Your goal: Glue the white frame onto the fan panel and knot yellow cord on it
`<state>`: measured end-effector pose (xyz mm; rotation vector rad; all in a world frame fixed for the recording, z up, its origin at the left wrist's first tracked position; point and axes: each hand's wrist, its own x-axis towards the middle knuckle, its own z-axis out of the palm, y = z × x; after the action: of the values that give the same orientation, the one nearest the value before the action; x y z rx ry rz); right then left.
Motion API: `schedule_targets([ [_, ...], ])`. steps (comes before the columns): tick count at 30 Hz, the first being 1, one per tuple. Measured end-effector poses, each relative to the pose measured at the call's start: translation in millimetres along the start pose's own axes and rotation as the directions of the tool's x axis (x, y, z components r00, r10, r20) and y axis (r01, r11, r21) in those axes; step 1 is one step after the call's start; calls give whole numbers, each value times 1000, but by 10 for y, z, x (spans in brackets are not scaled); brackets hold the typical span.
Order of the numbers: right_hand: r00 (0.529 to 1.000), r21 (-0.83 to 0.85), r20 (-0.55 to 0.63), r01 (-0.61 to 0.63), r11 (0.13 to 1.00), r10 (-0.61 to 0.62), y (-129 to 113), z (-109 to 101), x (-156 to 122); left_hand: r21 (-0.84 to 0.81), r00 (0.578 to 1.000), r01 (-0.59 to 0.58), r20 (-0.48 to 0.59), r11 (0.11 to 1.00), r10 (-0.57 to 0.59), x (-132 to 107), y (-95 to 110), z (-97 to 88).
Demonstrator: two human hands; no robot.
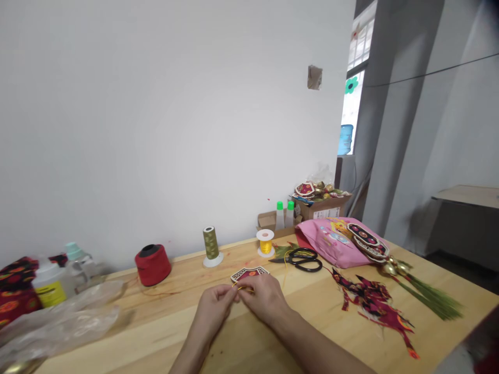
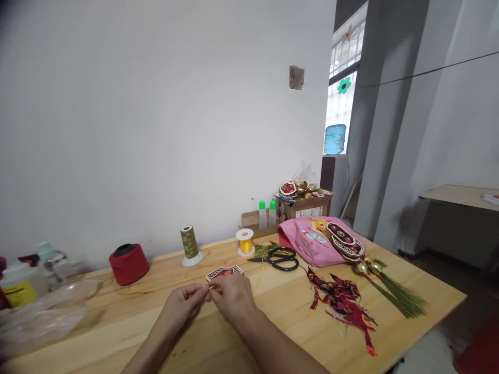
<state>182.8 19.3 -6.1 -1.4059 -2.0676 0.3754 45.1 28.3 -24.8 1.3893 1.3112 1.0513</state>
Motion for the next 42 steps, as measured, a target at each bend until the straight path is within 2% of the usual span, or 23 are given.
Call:
schedule_targets([
  [3,1000,-81,-13,-13,997,12,-16,-13,5,-69,999,36,36,997,-33,-10,32,-14],
  [6,999,-113,-33,-4,994,1,-15,3,4,-114,999,49,17,992,-47,-25,77,-24],
  [13,999,-89,-18,39,995,-41,6,32,18,-248,996,63,-45,967,-77,10,8,-27],
  [16,1000,-81,-16,25,996,-26,29,66,23,-308,998,18,-55,951,-36,26,-32,-36],
  [20,999,35,14,-33,999,33,78,133,31,-292,998,-54,-47,955,42,6,-18,-43],
  [24,996,260,45,-90,961,81,123,187,55,-275,999,-45,8,960,49,-29,23,-25],
  [27,986,507,27,-155,848,164,119,199,84,-276,997,-30,57,961,48,-34,31,-21],
  [30,951,739,111,-274,615,290,73,154,111,-279,998,5,65,960,14,-29,23,-34],
  [32,929,844,194,-322,429,316,26,73,115,-262,999,26,50,965,-13,-25,16,-44],
  [34,942,928,199,-269,256,271,-24,-61,98,-244,999,34,21,969,-30,-23,14,-47],
  [35,961,960,150,-198,197,231,-45,-149,80,-238,999,38,10,971,-37,-22,14,-45],
  [36,981,978,68,-102,181,184,-59,-249,56,-233,999,38,-2,972,-40,-21,14,-41],
  [37,992,974,-42,15,227,118,-63,-359,28,-226,999,38,-8,973,-41,-21,15,-37],
  [38,990,931,-140,123,344,25,-54,-473,-2,-217,999,39,-10,975,-42,-21,14,-31],
  [39,973,813,-206,231,534,-108,-31,-587,-30,-205,999,38,-14,978,-42,-21,13,-25],
  [40,934,581,-173,354,733,-314,6,-692,-49,-196,999,34,-22,980,-39,-21,10,-20],
  [41,853,270,12,500,823,-522,53,-785,-57,-189,999,31,-33,981,-38,-20,5,-14],
  [42,719,1,312,654,757,-621,105,-859,-51,-186,998,31,-41,982,-39,-20,0,-10],
])
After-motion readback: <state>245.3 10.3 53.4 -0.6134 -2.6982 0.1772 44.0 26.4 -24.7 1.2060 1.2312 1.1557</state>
